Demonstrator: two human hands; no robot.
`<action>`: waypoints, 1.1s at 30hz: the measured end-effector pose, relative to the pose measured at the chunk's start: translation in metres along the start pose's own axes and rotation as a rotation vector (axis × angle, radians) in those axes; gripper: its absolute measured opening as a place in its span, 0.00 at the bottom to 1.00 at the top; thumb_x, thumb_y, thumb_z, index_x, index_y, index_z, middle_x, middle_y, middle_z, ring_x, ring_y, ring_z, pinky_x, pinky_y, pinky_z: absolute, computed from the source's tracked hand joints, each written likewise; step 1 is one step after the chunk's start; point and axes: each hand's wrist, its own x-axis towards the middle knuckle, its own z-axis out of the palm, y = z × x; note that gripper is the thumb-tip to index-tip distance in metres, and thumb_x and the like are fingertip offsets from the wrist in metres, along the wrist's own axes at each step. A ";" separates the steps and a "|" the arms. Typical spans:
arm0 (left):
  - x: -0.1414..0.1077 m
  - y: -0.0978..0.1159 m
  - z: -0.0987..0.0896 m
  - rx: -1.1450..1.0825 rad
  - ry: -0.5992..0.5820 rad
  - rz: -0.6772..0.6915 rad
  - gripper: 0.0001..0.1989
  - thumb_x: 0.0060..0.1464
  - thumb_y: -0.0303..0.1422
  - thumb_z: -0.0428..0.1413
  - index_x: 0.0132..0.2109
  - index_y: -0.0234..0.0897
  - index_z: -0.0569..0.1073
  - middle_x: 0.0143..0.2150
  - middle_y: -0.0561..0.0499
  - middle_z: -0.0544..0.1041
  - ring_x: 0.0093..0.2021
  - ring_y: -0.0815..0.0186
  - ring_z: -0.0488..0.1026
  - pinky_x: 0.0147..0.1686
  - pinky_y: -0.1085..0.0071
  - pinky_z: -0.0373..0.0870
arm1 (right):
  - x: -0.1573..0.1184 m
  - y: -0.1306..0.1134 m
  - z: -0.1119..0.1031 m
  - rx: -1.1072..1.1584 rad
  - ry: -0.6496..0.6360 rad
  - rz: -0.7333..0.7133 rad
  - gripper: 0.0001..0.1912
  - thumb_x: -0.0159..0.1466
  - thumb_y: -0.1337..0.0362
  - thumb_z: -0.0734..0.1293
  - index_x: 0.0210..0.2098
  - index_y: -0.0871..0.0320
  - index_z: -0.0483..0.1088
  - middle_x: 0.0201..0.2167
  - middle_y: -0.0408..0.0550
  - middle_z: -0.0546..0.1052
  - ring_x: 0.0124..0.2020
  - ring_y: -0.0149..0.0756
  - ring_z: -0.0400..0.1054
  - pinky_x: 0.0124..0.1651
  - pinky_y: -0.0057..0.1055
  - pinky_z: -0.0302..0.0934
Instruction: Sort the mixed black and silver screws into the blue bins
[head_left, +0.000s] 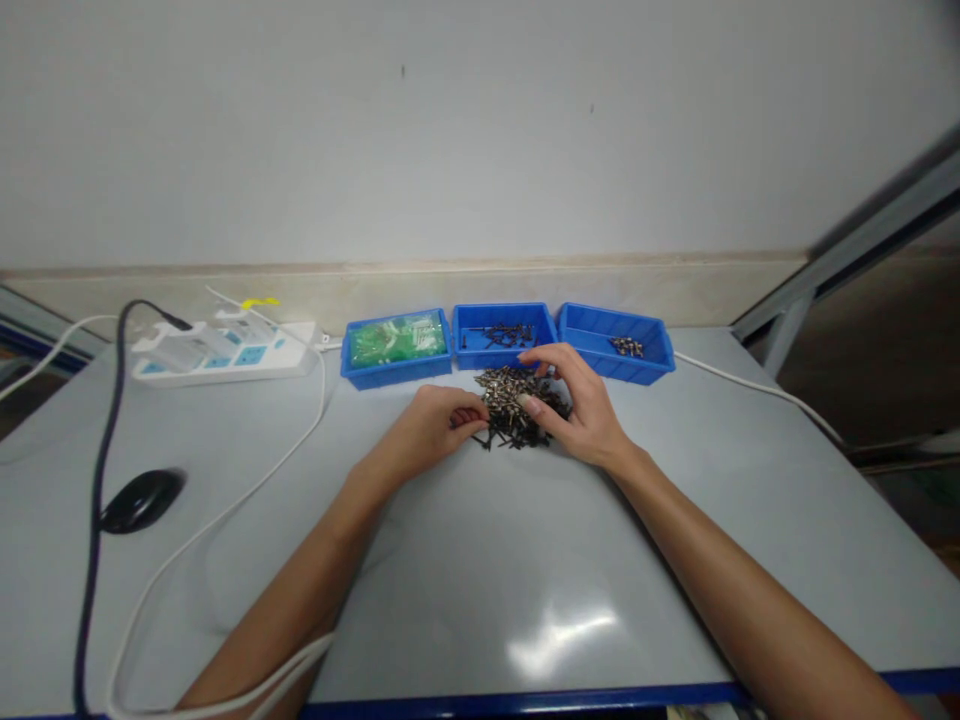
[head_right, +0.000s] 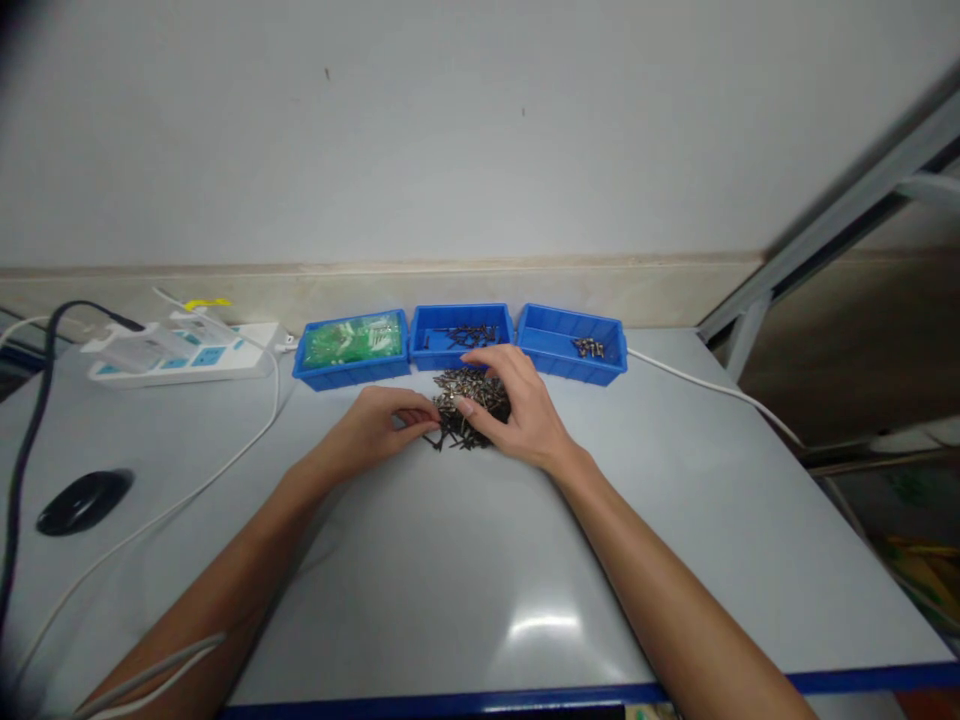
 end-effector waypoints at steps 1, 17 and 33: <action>0.000 0.001 -0.001 0.007 0.007 0.001 0.03 0.56 0.25 0.60 0.35 0.34 0.79 0.30 0.50 0.81 0.29 0.69 0.76 0.34 0.75 0.73 | -0.002 -0.002 0.000 0.005 0.008 0.004 0.18 0.67 0.56 0.67 0.55 0.53 0.67 0.48 0.52 0.75 0.47 0.46 0.69 0.52 0.44 0.64; 0.002 0.021 0.006 -0.469 0.203 -0.104 0.12 0.54 0.35 0.65 0.39 0.36 0.70 0.36 0.49 0.83 0.39 0.63 0.82 0.47 0.65 0.81 | -0.002 -0.012 0.003 0.707 -0.156 0.633 0.14 0.56 0.55 0.77 0.39 0.56 0.81 0.29 0.46 0.82 0.30 0.35 0.76 0.35 0.33 0.72; -0.003 0.008 -0.011 0.180 -0.133 0.056 0.09 0.52 0.31 0.65 0.41 0.36 0.77 0.34 0.52 0.77 0.33 0.66 0.72 0.35 0.71 0.68 | 0.023 -0.004 0.008 0.605 0.055 0.462 0.30 0.58 0.55 0.76 0.60 0.48 0.72 0.63 0.48 0.73 0.61 0.46 0.70 0.62 0.48 0.67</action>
